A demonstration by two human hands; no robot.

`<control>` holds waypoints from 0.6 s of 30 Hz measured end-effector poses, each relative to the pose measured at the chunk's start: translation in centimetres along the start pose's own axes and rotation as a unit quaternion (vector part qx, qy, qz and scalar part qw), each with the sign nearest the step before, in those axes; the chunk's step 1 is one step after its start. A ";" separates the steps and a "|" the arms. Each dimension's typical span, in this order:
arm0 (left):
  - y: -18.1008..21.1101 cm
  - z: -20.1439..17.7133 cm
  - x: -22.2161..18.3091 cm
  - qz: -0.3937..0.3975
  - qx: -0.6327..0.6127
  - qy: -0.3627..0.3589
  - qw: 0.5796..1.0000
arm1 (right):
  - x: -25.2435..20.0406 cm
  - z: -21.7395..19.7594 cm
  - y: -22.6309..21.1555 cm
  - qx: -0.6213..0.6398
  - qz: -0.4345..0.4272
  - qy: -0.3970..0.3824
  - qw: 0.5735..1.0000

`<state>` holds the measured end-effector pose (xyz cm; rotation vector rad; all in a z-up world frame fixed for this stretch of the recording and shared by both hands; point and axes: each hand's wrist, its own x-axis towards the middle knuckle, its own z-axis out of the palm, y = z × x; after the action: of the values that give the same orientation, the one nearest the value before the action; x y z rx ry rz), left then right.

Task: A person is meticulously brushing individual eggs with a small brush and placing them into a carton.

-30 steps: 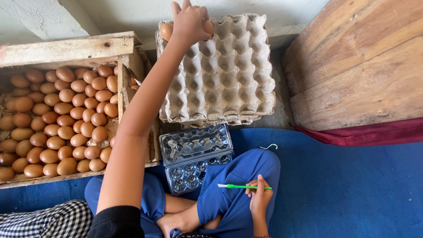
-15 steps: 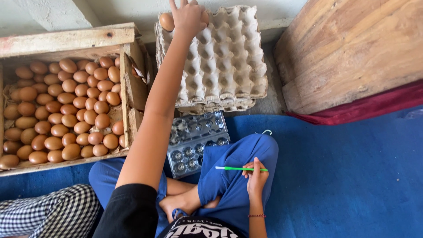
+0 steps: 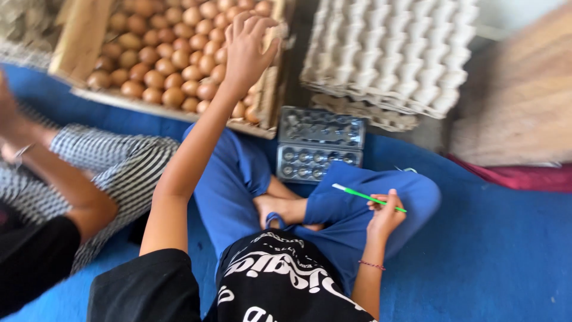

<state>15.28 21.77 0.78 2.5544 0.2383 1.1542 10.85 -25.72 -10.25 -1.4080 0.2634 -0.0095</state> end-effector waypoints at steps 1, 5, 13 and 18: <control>-3.5 -0.5 -2.2 -0.012 0.012 0.002 1.000 | 0.1 0.8 0.2 -0.005 0.006 -0.016 1.000; -13.4 -2.6 -11.4 -0.132 0.055 -0.007 0.990 | 0.5 4.5 0.3 0.016 0.019 -0.063 0.998; -18.8 -2.4 -17.3 -0.221 0.097 -0.128 0.962 | -2.0 13.1 1.8 -0.021 0.046 -0.151 0.987; -19.1 -1.3 -16.4 -0.187 0.068 -0.216 0.956 | -2.5 14.9 3.4 -0.067 0.073 -0.178 0.979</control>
<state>3.16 35.26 -16.75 2.6419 0.6740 0.4422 10.74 -10.25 -11.03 -1.4911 0.0693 0.3845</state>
